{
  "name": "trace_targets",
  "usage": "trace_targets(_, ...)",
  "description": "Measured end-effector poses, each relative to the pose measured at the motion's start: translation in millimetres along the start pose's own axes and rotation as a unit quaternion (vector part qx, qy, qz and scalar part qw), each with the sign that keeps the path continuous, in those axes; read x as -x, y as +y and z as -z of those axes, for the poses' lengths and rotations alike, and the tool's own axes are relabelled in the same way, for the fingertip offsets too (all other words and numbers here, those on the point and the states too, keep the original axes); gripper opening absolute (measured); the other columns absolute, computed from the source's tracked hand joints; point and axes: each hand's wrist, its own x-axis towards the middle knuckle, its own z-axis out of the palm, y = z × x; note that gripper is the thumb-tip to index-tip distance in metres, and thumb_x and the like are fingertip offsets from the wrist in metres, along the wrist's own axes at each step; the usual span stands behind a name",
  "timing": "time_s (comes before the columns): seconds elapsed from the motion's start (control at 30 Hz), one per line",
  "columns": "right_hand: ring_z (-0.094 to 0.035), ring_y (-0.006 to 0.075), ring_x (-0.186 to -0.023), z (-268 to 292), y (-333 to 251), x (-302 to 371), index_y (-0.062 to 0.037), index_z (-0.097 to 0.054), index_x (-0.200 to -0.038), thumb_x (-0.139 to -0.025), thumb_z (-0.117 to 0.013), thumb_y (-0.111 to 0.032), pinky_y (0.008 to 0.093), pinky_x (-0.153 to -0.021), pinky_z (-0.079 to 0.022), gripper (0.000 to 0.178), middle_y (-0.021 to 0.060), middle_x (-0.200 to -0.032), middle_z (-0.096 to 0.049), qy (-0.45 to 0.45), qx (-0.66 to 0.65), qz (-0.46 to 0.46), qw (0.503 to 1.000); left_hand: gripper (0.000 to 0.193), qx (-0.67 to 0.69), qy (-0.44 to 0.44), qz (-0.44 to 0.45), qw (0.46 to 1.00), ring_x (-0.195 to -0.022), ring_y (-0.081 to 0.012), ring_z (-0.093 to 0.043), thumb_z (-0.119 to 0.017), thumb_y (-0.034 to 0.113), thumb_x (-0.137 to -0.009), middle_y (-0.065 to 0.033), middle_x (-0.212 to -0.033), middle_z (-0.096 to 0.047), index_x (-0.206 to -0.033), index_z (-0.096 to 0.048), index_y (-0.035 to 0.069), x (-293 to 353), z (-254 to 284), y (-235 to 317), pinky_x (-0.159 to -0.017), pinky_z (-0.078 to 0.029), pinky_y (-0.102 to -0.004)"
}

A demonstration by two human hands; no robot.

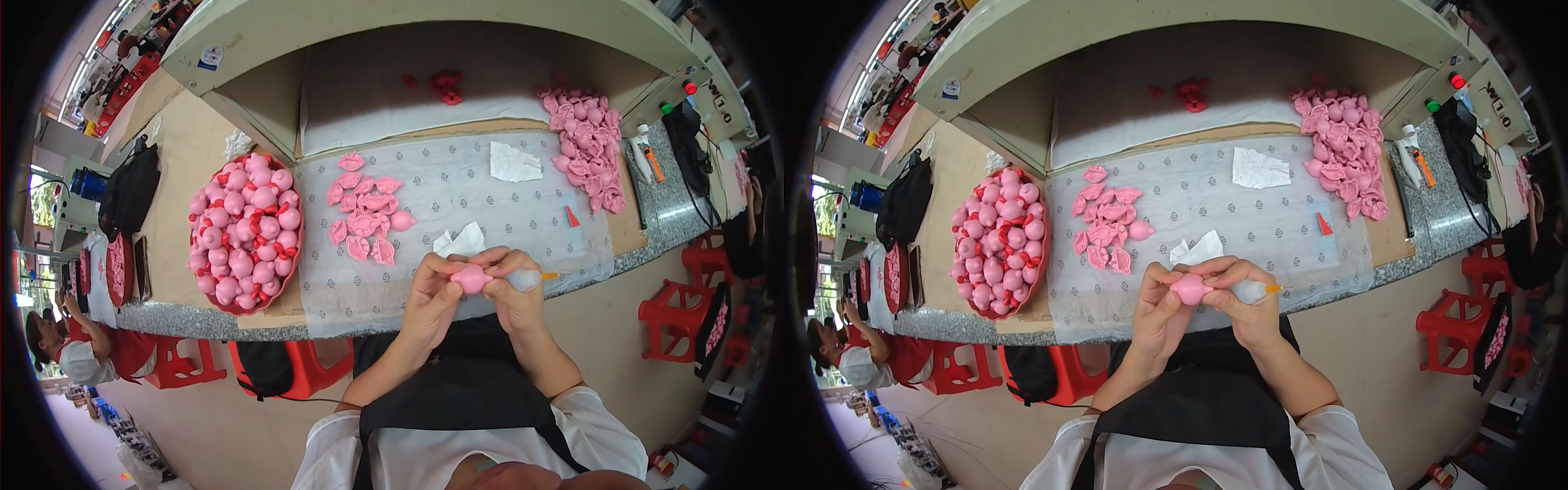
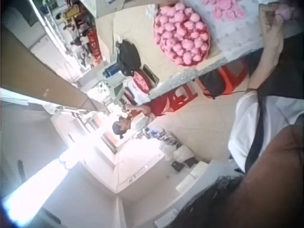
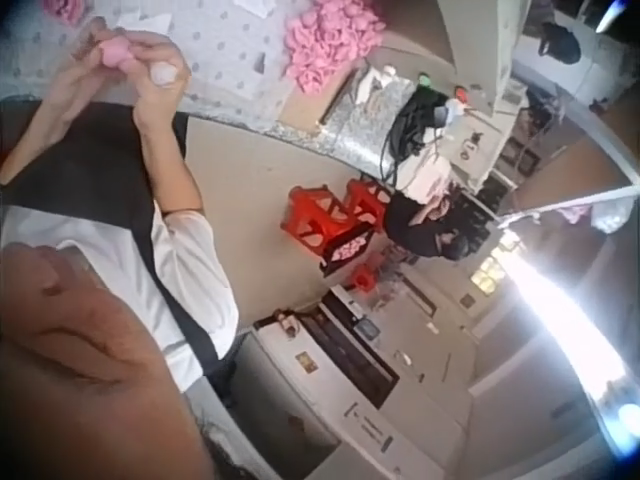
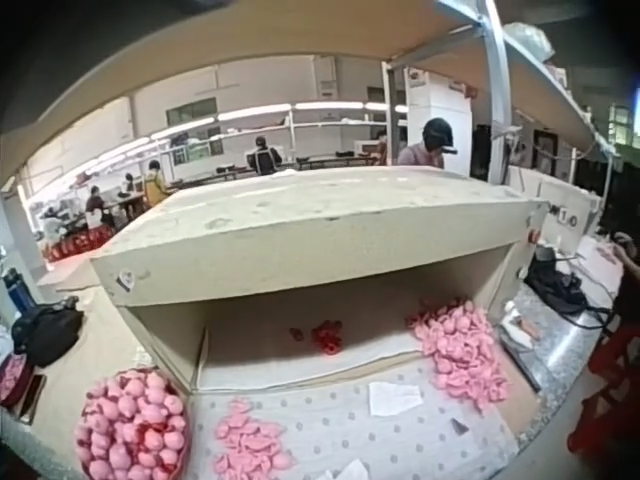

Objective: Applying glue to and assembling small pink plastic toy components at a factory workstation.

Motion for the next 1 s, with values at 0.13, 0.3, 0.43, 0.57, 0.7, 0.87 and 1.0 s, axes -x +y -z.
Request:
trace_targets(0.13, -0.055, 0.0218, -0.081, 11.9, -15.3, -1.2, -0.0016, -0.055, -0.07, -0.064, -0.063, 0.004, 0.0327, -0.076, -0.043, 0.011, 0.0152, -0.087, -0.057, -0.032, 0.051, -0.001, 0.998, 0.042, -0.22, -0.049, 0.007, 0.974, -0.095, -0.0161, -0.047, -0.066, 0.009, -0.067, -0.0095, -0.102, -0.049, -0.102, -0.044, 0.003, -5.8, -12.1, 12.1, -0.081, -0.037, -0.0289)
trace_targets(0.3, -0.052, 0.016, -0.083, 8.7, -19.1, -2.3, -0.0013, -0.057, -0.07, -0.064, -0.064, 0.0, 0.0271, -0.077, -0.039, 0.009, 0.0095, -0.086, -0.055, -0.074, 0.205, -0.032, 0.976, 0.043, -0.383, 0.012, -0.004, 0.924, -0.091, -0.0148, -0.05, -0.064, -0.003, -0.065, -0.0099, -0.098, -0.052, -0.103, -0.043, -0.002, 5.7, -1.6, 9.1, -0.081, -0.038, -0.0252)
trace_targets(0.43, -0.049, 0.0147, -0.088, 11.8, -18.4, -2.9, -0.0043, -0.06, -0.082, -0.066, -0.065, -0.005, 0.0256, -0.077, -0.037, 0.017, 0.007, -0.089, -0.053, -0.127, 0.259, 0.008, 0.958, 0.035, -0.442, 0.009, -0.072, 0.894, -0.087, -0.0146, -0.051, -0.066, 0.002, -0.064, -0.0092, -0.093, -0.053, -0.094, -0.048, -0.002, 10.7, 5.0, 11.3, -0.078, -0.039, -0.0248)
trace_targets(0.57, -0.049, 0.0127, -0.086, 23.8, -57.1, -37.1, -0.0064, -0.058, -0.095, -0.068, -0.063, -0.009, 0.0239, -0.074, -0.038, 0.028, 0.0049, -0.095, -0.056, -0.129, 0.4, 0.041, 0.906, 0.029, -0.306, 0.061, -0.05, 0.949, -0.081, -0.0162, -0.051, -0.063, 0.01, -0.07, -0.0081, -0.087, -0.053, -0.092, -0.049, -0.001, -1.9, 4.0, 14.9, -0.076, -0.039, -0.0276)
trace_targets(0.7, -0.054, 0.0221, -0.089, 73.4, -73.6, -89.2, -0.0073, -0.059, -0.091, -0.066, -0.057, -0.004, 0.0298, -0.078, -0.042, 0.025, 0.0071, -0.094, -0.058, -0.109, 0.587, 0.106, 0.795, 0.032, -0.133, 0.029, -0.036, 0.99, -0.081, -0.0183, -0.049, -0.057, 0.023, -0.075, -0.0082, -0.084, -0.051, -0.095, -0.047, -0.001, -24.4, 1.0, 15.4, -0.081, -0.035, -0.0304)
trace_targets(0.87, -0.051, 0.0234, -0.094, 81.6, -56.9, -108.7, -0.0084, -0.059, -0.09, -0.059, -0.057, 0.001, 0.0313, -0.078, -0.042, 0.033, 0.0059, -0.099, -0.055, -0.17, 0.71, 0.131, 0.671, 0.031, -0.014, 0.021, 0.014, 1.0, -0.085, -0.0181, -0.046, -0.054, 0.022, -0.078, -0.0084, -0.086, -0.049, -0.097, -0.045, -0.002, -35.7, 0.4, 7.1, -0.083, -0.032, -0.0293)
trace_targets(1.0, -0.053, 0.0221, -0.086, 76.4, -48.3, -103.8, -0.0076, -0.059, -0.089, -0.056, -0.057, 0.004, 0.0319, -0.072, -0.043, 0.035, 0.0066, -0.089, -0.055, -0.116, 0.736, 0.064, 0.664, 0.029, 0.038, 0.017, 0.048, 0.998, -0.085, -0.018, -0.047, -0.05, 0.023, -0.08, -0.008, -0.087, -0.049, -0.097, -0.045, -0.001, -35.9, 4.0, -0.3, -0.083, -0.032, -0.0293)
